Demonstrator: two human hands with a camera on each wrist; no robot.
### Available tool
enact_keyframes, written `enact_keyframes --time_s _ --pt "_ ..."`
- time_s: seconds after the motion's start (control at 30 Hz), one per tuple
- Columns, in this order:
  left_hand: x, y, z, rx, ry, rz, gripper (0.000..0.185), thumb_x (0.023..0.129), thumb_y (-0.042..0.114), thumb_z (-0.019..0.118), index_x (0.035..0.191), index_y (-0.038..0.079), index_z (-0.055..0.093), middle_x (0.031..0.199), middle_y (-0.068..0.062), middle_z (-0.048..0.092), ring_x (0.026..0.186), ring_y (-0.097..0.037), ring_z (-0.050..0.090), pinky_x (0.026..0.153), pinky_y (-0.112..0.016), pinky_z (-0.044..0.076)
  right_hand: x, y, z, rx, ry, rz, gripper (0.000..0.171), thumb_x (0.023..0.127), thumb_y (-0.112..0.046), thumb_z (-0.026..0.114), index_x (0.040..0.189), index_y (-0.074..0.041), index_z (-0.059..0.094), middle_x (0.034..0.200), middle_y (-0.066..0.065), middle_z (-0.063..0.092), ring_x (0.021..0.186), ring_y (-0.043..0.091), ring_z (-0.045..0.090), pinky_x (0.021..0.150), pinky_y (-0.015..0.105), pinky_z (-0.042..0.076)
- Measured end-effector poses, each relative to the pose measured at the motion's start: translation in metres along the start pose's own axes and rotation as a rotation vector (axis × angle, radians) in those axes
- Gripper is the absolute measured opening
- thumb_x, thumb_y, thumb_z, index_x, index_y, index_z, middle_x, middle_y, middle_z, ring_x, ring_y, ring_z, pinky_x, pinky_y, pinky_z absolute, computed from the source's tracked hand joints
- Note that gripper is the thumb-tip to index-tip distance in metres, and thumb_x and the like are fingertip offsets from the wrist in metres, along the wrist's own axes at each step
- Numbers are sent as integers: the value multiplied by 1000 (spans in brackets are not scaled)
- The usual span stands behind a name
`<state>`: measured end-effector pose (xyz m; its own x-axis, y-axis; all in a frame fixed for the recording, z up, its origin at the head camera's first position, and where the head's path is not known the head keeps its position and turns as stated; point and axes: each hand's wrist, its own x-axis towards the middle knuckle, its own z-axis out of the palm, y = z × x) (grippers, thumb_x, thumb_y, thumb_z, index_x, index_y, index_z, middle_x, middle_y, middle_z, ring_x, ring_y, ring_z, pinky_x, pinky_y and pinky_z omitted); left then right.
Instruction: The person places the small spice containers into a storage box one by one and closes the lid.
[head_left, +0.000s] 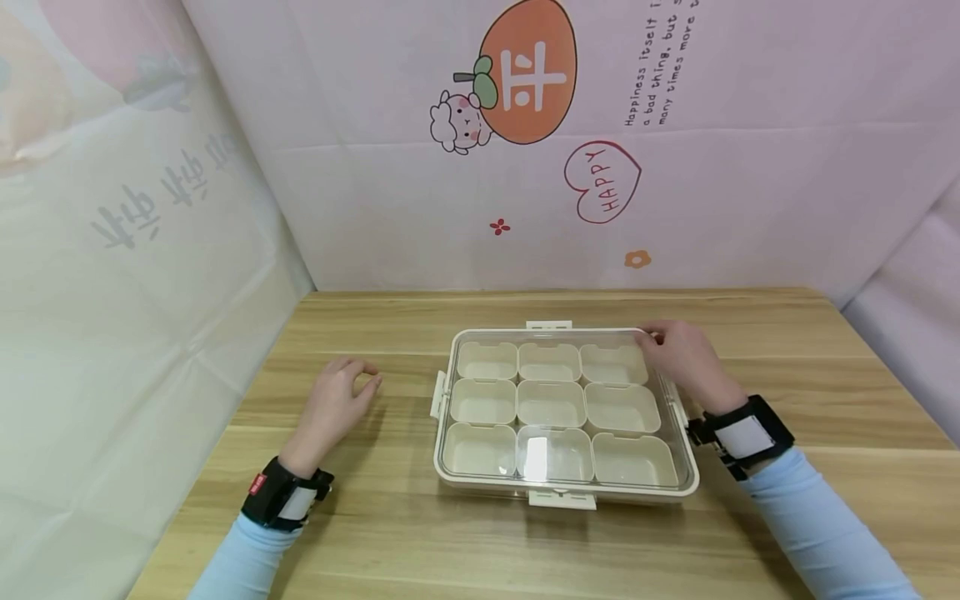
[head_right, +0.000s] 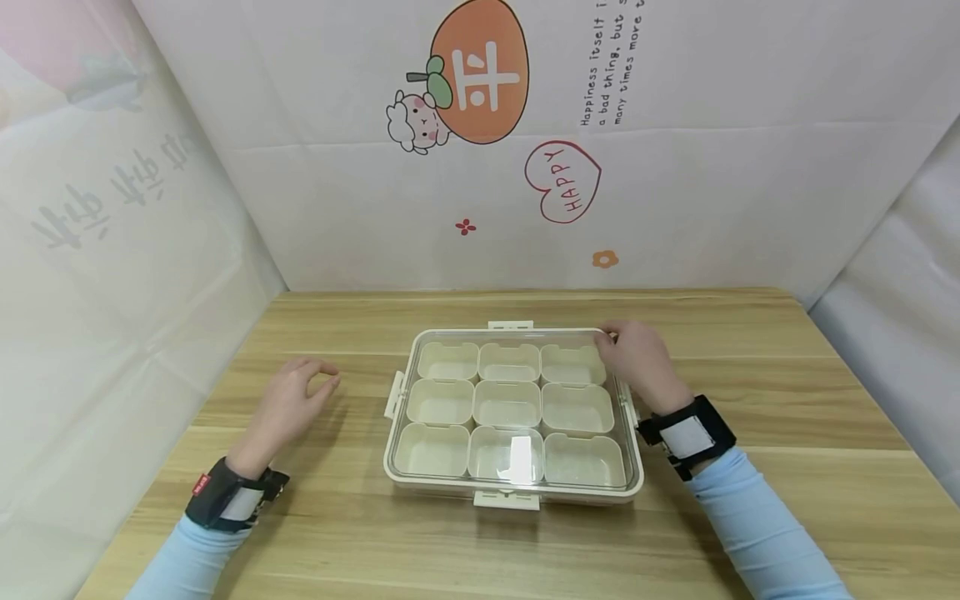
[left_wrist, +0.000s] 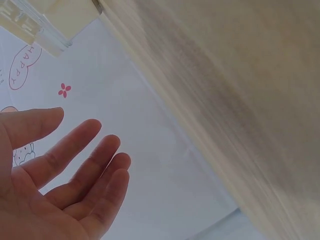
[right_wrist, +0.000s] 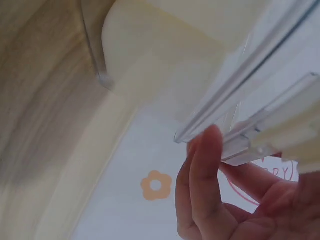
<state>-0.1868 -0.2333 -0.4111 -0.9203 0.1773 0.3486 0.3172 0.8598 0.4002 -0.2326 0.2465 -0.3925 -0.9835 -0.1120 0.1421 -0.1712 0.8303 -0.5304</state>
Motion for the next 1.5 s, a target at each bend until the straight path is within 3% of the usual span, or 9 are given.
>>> enact_keyframes --time_s 0.27,0.57,0.9,1.17,1.37,1.5 --pt "0 2 1 -4 -25 -13 21 90 22 63 101 5 68 110 -16 63 107 -34 56 89 -50 46 -4 1 1 -12 89 -21 36 95 -25 56 112 5 65 93 22 69 68 22 59 59 29 42" --pt "1 3 2 -13 -41 -23 21 91 21 63 102 4 68 113 -17 62 109 -35 55 89 -51 47 -9 1 3 -35 181 -38 24 89 -19 63 96 3 71 83 18 70 65 23 61 56 31 42" --pt "0 3 2 -21 -18 0 22 91 21 62 100 2 68 109 -18 63 106 -35 56 88 -50 47 -7 9 -1 -22 24 34 32 94 -24 57 105 3 69 99 22 69 87 33 64 73 45 48" --pt "-1 4 0 -10 -36 -13 23 92 23 61 101 3 68 110 -17 62 107 -35 56 89 -50 47 -5 5 2 -85 18 19 31 94 -20 54 104 6 69 95 22 69 76 27 63 67 40 47" --pt "0 4 1 -11 -44 -19 23 92 23 61 102 3 68 109 -17 62 105 -34 57 88 -50 48 -1 3 0 -123 -67 6 32 96 -18 49 106 8 65 98 24 67 75 27 61 69 44 48" --pt "-1 4 0 -14 -47 -25 24 92 24 61 103 3 68 110 -17 62 106 -35 57 88 -50 48 3 10 0 -51 -124 15 34 98 -19 46 111 9 62 96 22 64 77 26 57 70 40 46"
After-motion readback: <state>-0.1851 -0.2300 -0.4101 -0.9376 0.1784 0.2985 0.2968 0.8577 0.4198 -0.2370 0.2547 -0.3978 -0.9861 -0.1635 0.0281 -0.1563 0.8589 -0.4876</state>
